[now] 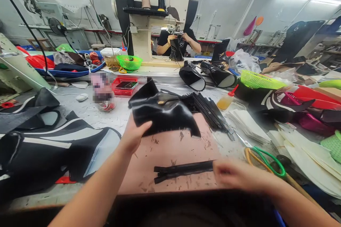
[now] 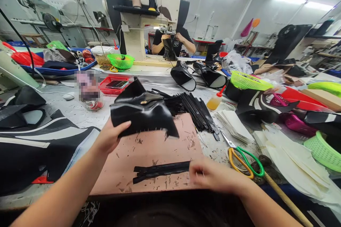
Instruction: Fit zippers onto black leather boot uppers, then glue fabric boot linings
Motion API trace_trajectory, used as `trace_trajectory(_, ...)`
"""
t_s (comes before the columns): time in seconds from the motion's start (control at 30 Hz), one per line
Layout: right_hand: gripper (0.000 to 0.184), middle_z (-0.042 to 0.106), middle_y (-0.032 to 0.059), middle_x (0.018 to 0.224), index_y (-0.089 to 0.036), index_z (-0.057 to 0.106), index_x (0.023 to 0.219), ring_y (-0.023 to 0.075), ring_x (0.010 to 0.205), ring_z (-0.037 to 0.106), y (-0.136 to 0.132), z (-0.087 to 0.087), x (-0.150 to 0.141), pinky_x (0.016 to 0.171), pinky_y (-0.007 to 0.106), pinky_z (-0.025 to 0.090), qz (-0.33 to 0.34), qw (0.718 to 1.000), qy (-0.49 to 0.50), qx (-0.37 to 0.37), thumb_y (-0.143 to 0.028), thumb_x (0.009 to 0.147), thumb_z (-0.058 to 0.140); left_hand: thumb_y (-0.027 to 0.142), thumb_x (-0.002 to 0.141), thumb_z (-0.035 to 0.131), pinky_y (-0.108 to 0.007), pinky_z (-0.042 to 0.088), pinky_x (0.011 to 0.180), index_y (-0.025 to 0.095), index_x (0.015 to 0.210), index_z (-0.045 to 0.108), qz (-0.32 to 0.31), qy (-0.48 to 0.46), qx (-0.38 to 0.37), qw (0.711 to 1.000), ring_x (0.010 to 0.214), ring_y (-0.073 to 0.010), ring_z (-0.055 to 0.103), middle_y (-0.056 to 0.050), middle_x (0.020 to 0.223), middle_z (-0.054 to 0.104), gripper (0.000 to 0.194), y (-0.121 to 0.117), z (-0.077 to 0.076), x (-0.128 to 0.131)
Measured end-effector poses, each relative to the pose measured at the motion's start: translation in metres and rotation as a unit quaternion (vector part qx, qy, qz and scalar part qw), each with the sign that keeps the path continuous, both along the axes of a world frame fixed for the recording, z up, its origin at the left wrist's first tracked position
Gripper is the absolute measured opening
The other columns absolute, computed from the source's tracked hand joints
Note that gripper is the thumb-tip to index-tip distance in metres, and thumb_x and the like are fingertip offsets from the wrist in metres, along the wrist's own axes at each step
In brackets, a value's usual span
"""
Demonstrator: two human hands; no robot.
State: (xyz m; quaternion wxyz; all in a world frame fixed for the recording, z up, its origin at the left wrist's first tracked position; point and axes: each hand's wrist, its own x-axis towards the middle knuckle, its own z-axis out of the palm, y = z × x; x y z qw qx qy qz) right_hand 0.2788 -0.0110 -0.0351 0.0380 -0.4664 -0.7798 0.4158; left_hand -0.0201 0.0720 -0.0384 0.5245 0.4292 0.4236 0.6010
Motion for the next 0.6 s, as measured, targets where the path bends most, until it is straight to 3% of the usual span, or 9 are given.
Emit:
trace_trajectory(0.07, 0.034, 0.065, -0.0003, 0.08, -0.026, 0.064, 0.095, 0.0152, 0.071, 0.058, -0.025, 0.003, 0.003, 0.061, 0.023, 0.043, 0.036, 0.995, -0.017, -0.089, -0.018, 0.063, 0.062, 0.005, 0.053, 0.071, -0.051, 0.036, 0.099, 0.016, 0.11, 0.053, -0.023, -0.051, 0.022, 0.998, 0.11, -0.033, 0.052, -0.009, 0.102, 0.063, 0.061, 0.03, 0.03, 0.021)
trace_trajectory(0.13, 0.031, 0.065, 0.0002, 0.076, -0.025, 0.064, 0.096, 0.0153, 0.067, 0.059, -0.031, 0.005, 0.001, 0.06, 0.024, 0.044, 0.009, 0.992, -0.018, -0.124, -0.018, 0.066, 0.059, -0.007, 0.054, 0.062, -0.054, 0.041, 0.092, 0.015, 0.11, 0.052, -0.05, -0.087, 0.041, 0.994, 0.108, -0.0346, 0.053, -0.008, 0.096, 0.063, 0.061, 0.065, 0.059, 0.047)
trace_trajectory(0.23, 0.02, 0.061, 0.0008, 0.069, -0.021, 0.062, 0.087, 0.014, 0.061, 0.057, -0.015, 0.003, -0.011, 0.059, 0.026, 0.045, -0.066, 0.994, 0.054, -0.062, -0.02, 0.076, 0.044, -0.017, 0.059, 0.046, -0.05, 0.044, 0.088, 0.011, 0.108, 0.051, -0.077, -0.083, 0.049, 0.992, 0.111, -0.0325, 0.05, -0.006, 0.098, 0.061, 0.057, 0.109, 0.097, 0.083)
trace_trajectory(0.33, 0.032, 0.062, 0.0054, 0.096, -0.024, 0.055, 0.105, 0.0171, 0.085, 0.058, 0.011, -0.001, -0.033, 0.073, 0.031, 0.047, -0.112, 0.976, 0.182, 0.052, -0.019, 0.074, 0.048, -0.015, 0.065, 0.041, -0.05, 0.045, 0.083, 0.01, 0.109, 0.049, -0.129, -0.082, 0.065, 0.986, 0.111, -0.0322, 0.05, -0.004, 0.098, 0.06, 0.052, 0.125, 0.119, 0.1)
trace_trajectory(0.43, 0.048, 0.053, 0.0092, 0.119, -0.025, 0.049, 0.116, 0.0205, 0.101, 0.054, 0.036, -0.005, -0.062, 0.081, 0.036, 0.046, -0.159, 0.932, 0.317, 0.072, -0.029, 0.07, 0.061, -0.007, 0.068, 0.048, -0.05, 0.046, 0.081, 0.014, 0.113, 0.047, -0.162, -0.118, 0.114, 0.973, 0.107, -0.0307, 0.054, -0.002, 0.093, 0.061, 0.05, 0.105, 0.108, 0.096)
trace_trajectory(0.53, 0.067, 0.053, 0.0088, 0.12, -0.026, 0.047, 0.119, 0.0229, 0.103, 0.054, 0.053, -0.016, -0.092, 0.084, 0.038, 0.046, -0.212, 0.871, 0.441, 0.042, -0.044, 0.059, 0.071, 0.003, 0.063, 0.061, -0.046, 0.045, 0.088, 0.018, 0.11, 0.049, -0.129, -0.144, 0.1, 0.976, 0.105, -0.0281, 0.056, -0.004, 0.098, 0.062, 0.05, 0.057, 0.062, 0.082)
trace_trajectory(0.6, 0.065, 0.057, 0.0075, 0.115, -0.025, 0.052, 0.114, 0.0239, 0.104, 0.053, 0.056, -0.028, -0.109, 0.087, 0.041, 0.045, -0.246, 0.837, 0.488, 0.011, -0.052, 0.057, 0.069, 0.01, 0.058, 0.068, -0.044, 0.044, 0.092, 0.018, 0.109, 0.052, -0.106, -0.144, 0.033, 0.983, 0.104, -0.0269, 0.056, -0.006, 0.104, 0.062, 0.053, 0.018, 0.025, 0.072)
